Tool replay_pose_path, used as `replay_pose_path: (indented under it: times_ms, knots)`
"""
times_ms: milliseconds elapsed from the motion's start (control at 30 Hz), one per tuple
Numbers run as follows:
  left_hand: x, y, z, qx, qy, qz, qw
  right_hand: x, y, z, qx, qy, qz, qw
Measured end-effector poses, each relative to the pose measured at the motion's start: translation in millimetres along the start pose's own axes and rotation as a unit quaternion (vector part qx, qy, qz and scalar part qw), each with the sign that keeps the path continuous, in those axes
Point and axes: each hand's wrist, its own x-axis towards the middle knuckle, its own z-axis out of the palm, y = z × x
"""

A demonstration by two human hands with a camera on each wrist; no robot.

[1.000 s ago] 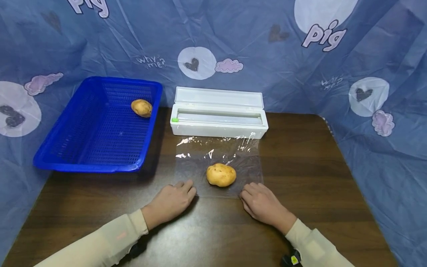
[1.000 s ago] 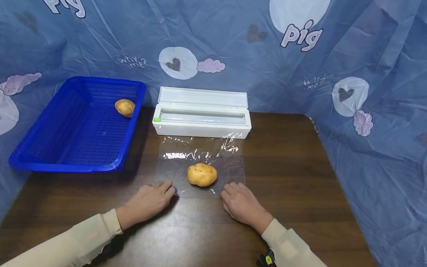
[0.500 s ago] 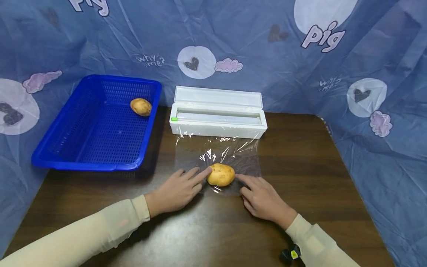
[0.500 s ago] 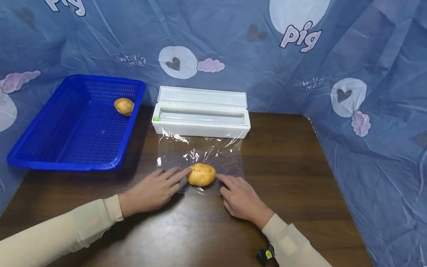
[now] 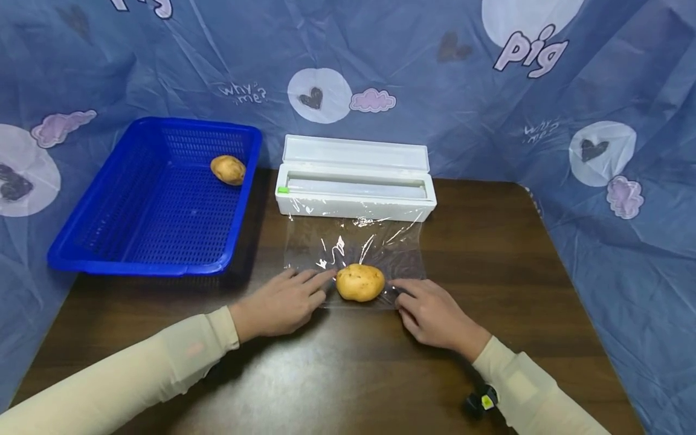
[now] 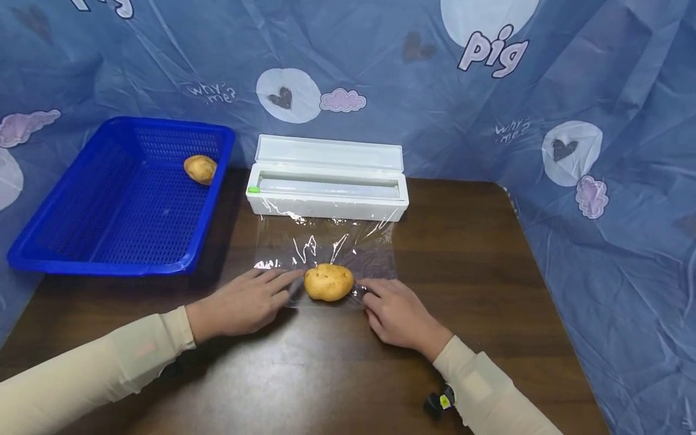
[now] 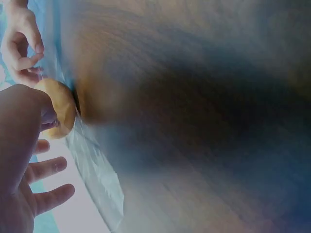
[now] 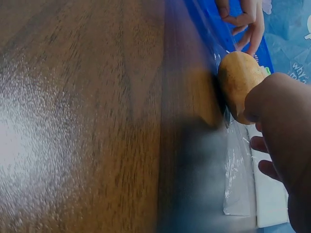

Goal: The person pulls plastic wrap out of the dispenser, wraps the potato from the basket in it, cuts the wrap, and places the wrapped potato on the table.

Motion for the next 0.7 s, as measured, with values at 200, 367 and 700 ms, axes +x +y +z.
replay_pose_path:
  times_ms: [200, 367, 700]
  knots:
    - [-3.4, 0.4, -0.9, -0.054, 0.01, -0.028, 0.9981, 3.5, -0.9, -1.7, 0.04, -0.009, 0.043, 0.9982]
    - [-3.5, 0.9, -1.7, -0.075, 0.012, -0.037, 0.9965, 3.1, -3.3, -2.0, 0.053, -0.012, 0.073, 0.9958]
    - [-0.9, 2.9, -3.7, -0.099, 0.012, -0.051, 0.9937, 7.8, -29.6, 13.5, 0.007, 0.011, 0.102, 0.9947]
